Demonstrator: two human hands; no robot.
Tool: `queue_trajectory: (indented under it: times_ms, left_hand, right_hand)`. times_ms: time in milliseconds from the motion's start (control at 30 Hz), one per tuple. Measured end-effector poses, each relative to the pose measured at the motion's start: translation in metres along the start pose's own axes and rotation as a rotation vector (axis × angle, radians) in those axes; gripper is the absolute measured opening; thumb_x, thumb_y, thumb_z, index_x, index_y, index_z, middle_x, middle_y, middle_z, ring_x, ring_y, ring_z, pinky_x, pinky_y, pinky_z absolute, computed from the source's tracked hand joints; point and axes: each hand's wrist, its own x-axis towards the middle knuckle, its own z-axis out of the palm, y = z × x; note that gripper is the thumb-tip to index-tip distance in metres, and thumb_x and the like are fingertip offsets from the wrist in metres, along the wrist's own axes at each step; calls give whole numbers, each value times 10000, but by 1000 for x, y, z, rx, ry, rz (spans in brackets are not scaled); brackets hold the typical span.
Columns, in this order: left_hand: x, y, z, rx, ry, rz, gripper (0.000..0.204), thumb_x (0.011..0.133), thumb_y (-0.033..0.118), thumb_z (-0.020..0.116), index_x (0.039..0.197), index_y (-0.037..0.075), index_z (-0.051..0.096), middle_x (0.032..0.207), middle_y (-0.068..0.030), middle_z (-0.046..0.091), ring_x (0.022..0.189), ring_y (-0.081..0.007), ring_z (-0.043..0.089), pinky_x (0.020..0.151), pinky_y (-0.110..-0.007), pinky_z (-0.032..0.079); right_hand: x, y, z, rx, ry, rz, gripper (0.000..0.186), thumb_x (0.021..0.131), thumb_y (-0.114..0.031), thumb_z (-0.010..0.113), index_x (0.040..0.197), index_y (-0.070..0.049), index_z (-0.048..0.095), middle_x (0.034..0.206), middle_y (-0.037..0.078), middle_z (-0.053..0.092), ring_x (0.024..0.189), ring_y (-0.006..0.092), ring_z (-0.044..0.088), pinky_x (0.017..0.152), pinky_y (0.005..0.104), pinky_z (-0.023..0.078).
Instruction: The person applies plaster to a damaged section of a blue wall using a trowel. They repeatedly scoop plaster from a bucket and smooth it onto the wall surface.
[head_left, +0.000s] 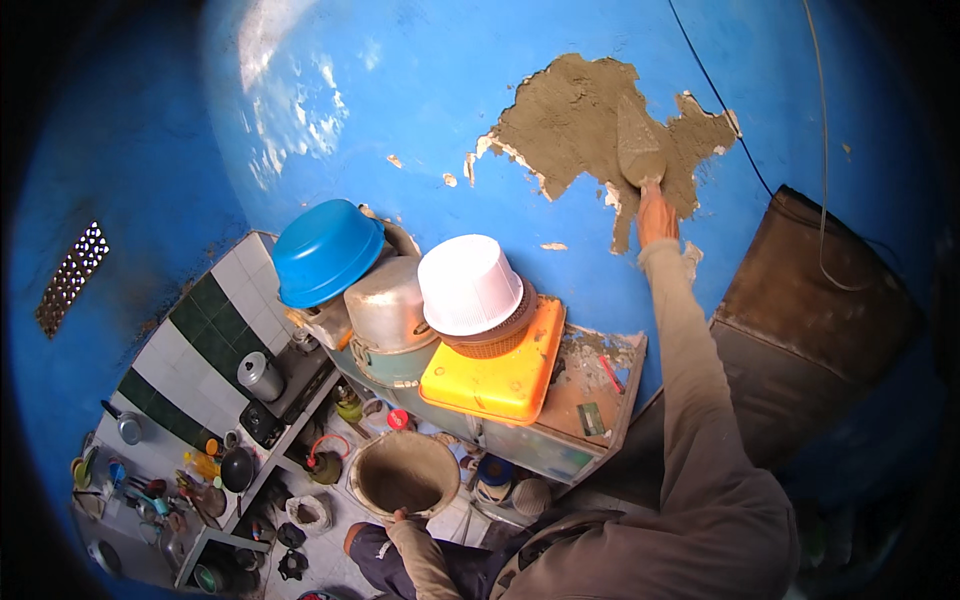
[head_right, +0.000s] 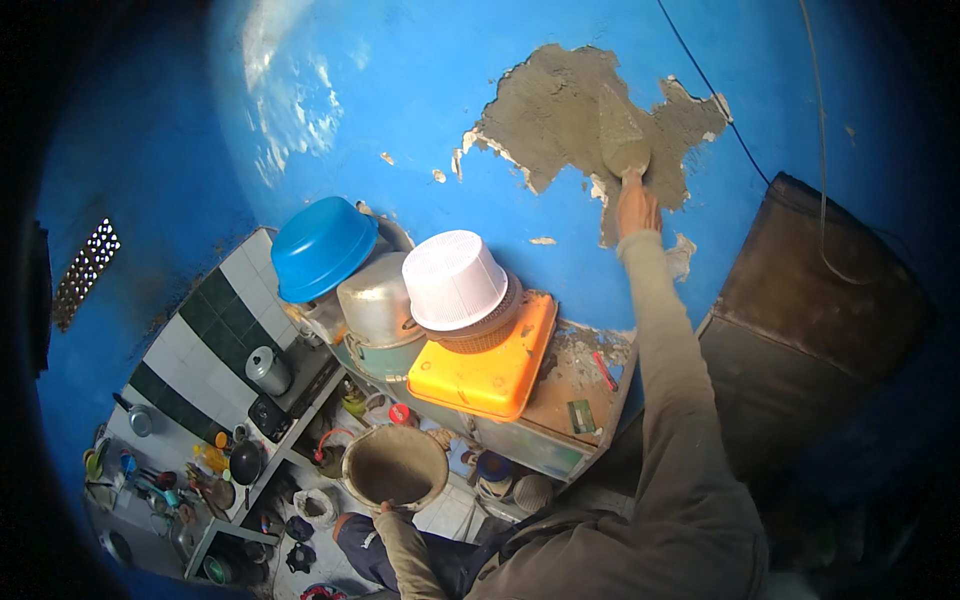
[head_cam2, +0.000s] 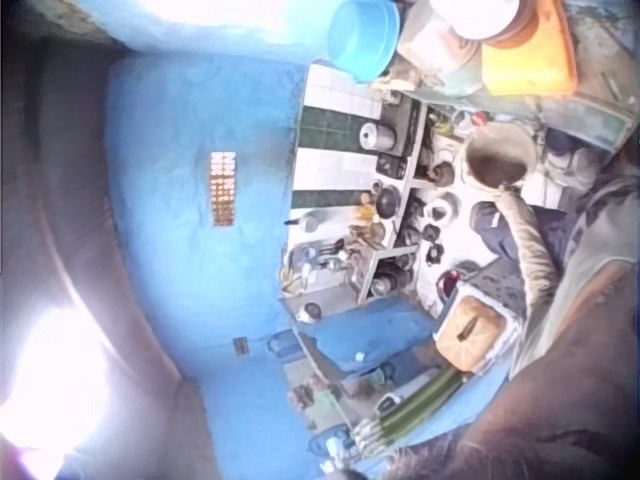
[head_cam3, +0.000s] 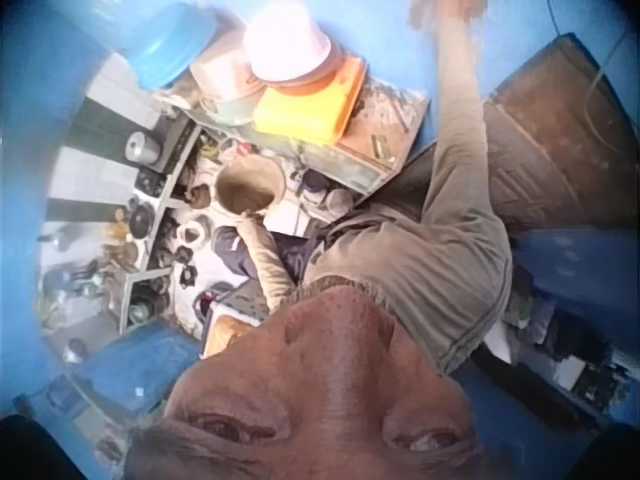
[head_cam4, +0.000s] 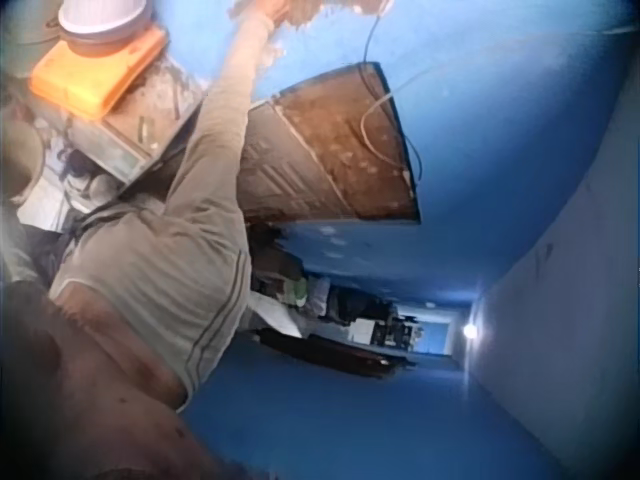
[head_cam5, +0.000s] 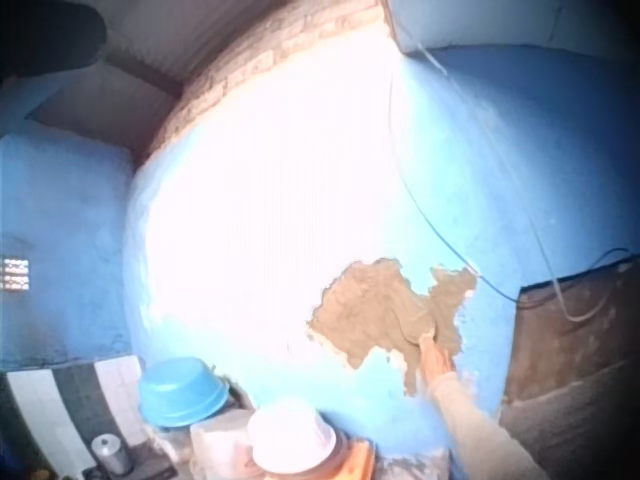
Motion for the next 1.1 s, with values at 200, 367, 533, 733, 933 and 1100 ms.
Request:
queue_trajectory:
  times_ms: [200,367,533,733,933,1100]
  left_hand:
    - [15,1,-32,37,-34,14,520,733,-94,445,1213,105,457,954,-79,557,735,-240,541,654,-415,502]
    - [-25,23,34,-6,56,-73,454,755,-75,476,1190,54,452,918,-71,552,722,-207,525,633,-341,481]
    - [-23,28,14,-1,-48,36,447,754,-69,497,1184,39,445,921,-82,560,725,-225,538,658,-382,490]
    - [-21,23,2,-38,60,-68,480,740,-76,510,1197,51,437,959,-118,566,769,-263,550,663,-423,487]
    - [-28,21,-3,62,52,-57,473,752,-72,510,1201,54,437,952,-106,564,767,-247,543,657,-404,481]
    - [-51,34,16,75,22,-33,464,771,-61,512,1212,63,437,935,-85,559,750,-217,527,646,-366,467]
  right_hand:
    - [10,-61,43,31,-31,-225,313,920,-247,343,1147,-112,512,1048,273,560,982,442,515,820,481,413]
    - [41,-55,14,-49,-65,23,310,913,-241,348,1141,-98,502,1058,274,561,993,456,512,831,484,412]
    - [15,-29,10,45,-50,118,351,923,-263,329,1144,-43,491,1051,274,565,1005,430,522,838,477,413]
    - [-5,-5,45,335,180,-70,331,928,-248,338,1145,-64,507,1061,260,566,998,413,534,837,467,414]
    - [52,-63,62,428,140,40,315,917,-249,379,1147,-85,517,1077,245,566,1024,414,518,871,443,414]
    - [77,-93,70,275,27,69,313,911,-255,355,1130,-98,516,1053,269,563,977,454,523,834,478,424]
